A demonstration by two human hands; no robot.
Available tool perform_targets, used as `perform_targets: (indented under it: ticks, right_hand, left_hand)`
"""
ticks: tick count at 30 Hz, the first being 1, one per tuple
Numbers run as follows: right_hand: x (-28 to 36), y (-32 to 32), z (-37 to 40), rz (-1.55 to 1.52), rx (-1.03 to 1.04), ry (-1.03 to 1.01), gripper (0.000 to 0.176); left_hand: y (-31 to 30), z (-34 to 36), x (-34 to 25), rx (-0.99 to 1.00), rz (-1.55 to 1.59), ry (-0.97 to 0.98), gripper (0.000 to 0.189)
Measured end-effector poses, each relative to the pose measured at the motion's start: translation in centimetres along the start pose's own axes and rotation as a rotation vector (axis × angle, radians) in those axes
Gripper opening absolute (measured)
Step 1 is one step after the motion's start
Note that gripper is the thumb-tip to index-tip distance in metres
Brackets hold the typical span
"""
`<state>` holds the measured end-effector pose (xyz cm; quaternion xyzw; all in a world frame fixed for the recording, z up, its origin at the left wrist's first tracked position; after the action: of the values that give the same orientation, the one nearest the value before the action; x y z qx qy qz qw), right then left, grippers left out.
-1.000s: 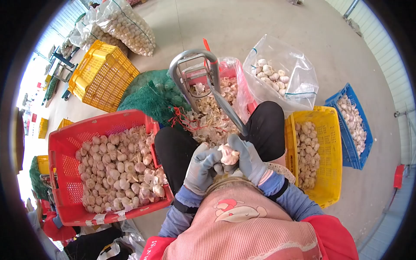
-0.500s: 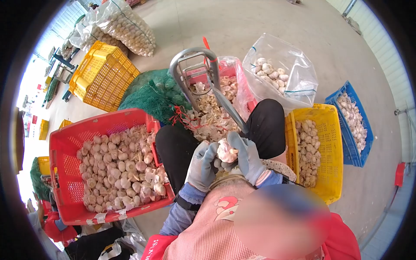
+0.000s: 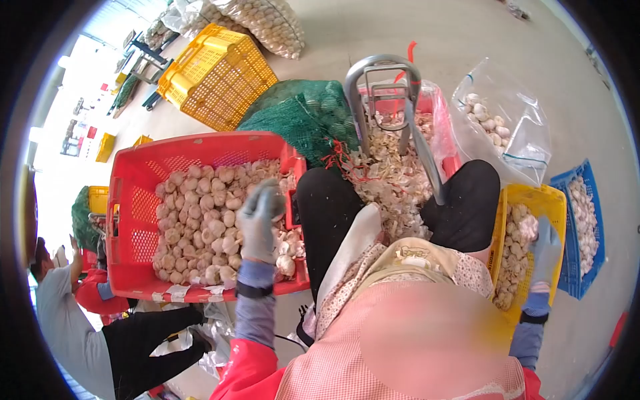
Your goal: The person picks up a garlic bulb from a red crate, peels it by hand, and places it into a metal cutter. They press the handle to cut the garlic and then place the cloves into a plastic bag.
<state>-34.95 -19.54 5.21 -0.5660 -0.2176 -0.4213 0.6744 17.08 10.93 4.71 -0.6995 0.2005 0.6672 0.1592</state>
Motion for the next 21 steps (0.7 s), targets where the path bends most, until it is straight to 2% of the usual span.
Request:
perform_targets:
  ticks: [1, 3, 4, 6, 7, 9, 10, 13, 16, 18, 19, 21]
  right_hand:
    - [-0.5, -1.6, -0.9, 0.226, -0.05, -0.046, 0.049]
    - [-0.4, -1.7, -0.6, 0.018, -0.086, -0.046, 0.045]
    - [-0.5, -1.7, -0.2, -0.089, -0.112, -0.042, 0.043]
    - [1.0, 1.1, 1.8, -0.248, 0.067, 0.006, 0.04]
    - [2.1, 3.0, 3.0, -0.324, 0.156, 0.027, 0.039]
    - [4.8, 6.8, 5.3, -0.183, 0.189, -0.223, 0.036]
    - [6.5, 8.7, 6.7, -0.156, 0.224, -0.311, 0.035]
    - [9.8, 14.0, 9.1, -0.218, 0.341, -0.409, 0.034]
    - [11.6, 18.5, 9.6, -0.033, 0.385, -0.465, 0.048]
    - [9.4, 22.6, 8.4, 0.041, 0.463, -0.504, 0.058]
    - [8.7, 23.2, 8.4, 0.144, 0.507, -0.406, 0.055]
    - [10.5, 21.8, 8.6, 0.212, 0.597, -0.273, 0.05]
  left_hand:
    - [-3.2, -1.8, 1.1, -0.089, -0.118, 0.035, 0.022]
    - [-11.0, -5.7, 5.7, 0.039, -0.639, 0.073, 0.029]
    - [-12.1, -6.1, 5.7, 0.194, -0.898, -0.003, 0.036]
    - [-13.1, -6.5, 6.0, 0.518, -1.399, -0.153, 0.05]
    - [-12.1, -6.2, 5.8, 0.583, -1.474, -0.185, 0.052]
    - [-9.4, -4.9, 5.1, 0.71, -1.623, -0.26, 0.057]
    - [-9.5, -4.5, 6.6, 0.699, -1.574, -0.19, 0.05]
    - [-7.8, -3.9, 5.9, 0.644, -1.626, -0.249, 0.052]
    - [-10.0, -4.3, 7.1, 0.374, -1.149, -0.067, 0.049]
    - [-7.9, -3.0, 4.5, 0.229, -0.534, -0.169, 0.048]
    - [-6.4, -2.3, 2.7, 0.153, -0.224, -0.215, 0.048]
    - [-2.5, -0.7, -0.1, 0.2, 0.101, -0.186, 0.051]
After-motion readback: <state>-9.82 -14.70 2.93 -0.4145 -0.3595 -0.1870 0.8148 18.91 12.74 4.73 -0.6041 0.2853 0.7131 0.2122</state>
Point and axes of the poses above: each hand's wrist, its own z-axis away from the middle knuckle, its own y-axis out of the palm, x = y × z, the point moved 3 cm from there along -z, towards the middle knuckle, and after that the axes turned 14 degrees about y, right-handed, at the moved point
